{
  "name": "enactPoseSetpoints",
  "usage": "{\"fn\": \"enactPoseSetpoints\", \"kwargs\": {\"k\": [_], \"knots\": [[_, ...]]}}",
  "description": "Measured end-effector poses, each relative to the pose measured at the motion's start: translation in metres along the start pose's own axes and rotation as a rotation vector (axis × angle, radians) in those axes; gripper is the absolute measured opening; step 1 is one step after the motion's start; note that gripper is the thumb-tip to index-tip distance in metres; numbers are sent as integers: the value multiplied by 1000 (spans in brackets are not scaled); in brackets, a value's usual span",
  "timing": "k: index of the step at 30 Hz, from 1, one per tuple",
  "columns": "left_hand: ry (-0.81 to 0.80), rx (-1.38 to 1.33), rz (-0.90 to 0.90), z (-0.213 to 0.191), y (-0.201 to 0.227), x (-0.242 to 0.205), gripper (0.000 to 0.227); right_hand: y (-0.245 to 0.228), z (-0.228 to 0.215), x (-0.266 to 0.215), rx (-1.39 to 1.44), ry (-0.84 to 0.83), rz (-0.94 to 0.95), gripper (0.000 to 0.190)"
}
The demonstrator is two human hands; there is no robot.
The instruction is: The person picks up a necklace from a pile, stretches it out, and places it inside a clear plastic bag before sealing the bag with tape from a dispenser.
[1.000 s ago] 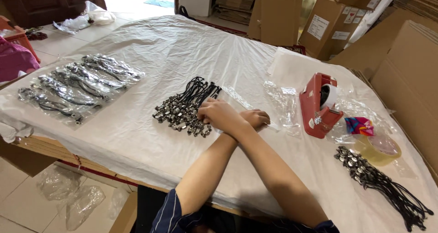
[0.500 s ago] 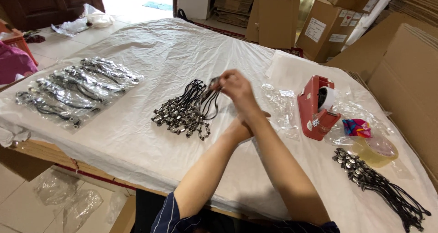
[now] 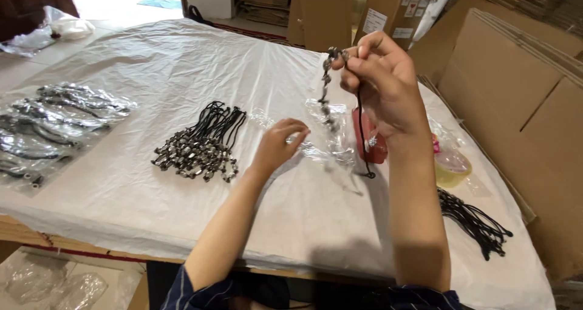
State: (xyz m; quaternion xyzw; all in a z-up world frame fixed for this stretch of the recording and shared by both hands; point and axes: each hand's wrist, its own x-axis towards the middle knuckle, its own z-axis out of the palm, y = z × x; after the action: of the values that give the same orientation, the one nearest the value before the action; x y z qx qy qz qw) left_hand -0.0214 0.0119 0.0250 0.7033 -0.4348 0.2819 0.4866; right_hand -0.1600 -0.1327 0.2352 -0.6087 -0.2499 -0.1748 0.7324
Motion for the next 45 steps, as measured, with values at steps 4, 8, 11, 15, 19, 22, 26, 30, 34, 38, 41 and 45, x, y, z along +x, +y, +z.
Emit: {"fn": "enactPoseSetpoints", "kwargs": {"k": [4,8,11,15,19,22,26,30,34,38,41,45], "knots": [[110,-319,-191,-7,12,10,17,25,-24,-3,-86,-65,-72,16],[42,-894,-431,-11,24,9,57,71,-36,-1,-253,-137,84,21],[12,-884,-453,-13,17,10,43,110,-59,10,-298,-142,127,25],[45,-662,-576,-26,10,14,31,131,-83,15,-334,-140,137,33],[104,-529,-646,-40,23,24,23,120,-75,2,-373,-184,165,36],[135,-572,-575,-42,31,43,21,130,-73,-3,-436,-244,228,52],[120,-521,-551,-44,69,74,29,148,-69,-13,-434,-349,326,41],[175,-594,-423,-60,96,100,26,137,-52,-24,-288,-408,345,27],[212,-708,-415,-76,109,107,31,155,-60,-31,-230,-388,352,28],[268,-795,-469,-81,77,98,36,154,-68,-50,-94,-348,420,32],[387,-861,-571,-82,55,75,31,180,-94,-63,-42,-190,432,29],[523,-791,-756,-70,1,30,29,188,-114,-72,-92,158,336,27]]}}
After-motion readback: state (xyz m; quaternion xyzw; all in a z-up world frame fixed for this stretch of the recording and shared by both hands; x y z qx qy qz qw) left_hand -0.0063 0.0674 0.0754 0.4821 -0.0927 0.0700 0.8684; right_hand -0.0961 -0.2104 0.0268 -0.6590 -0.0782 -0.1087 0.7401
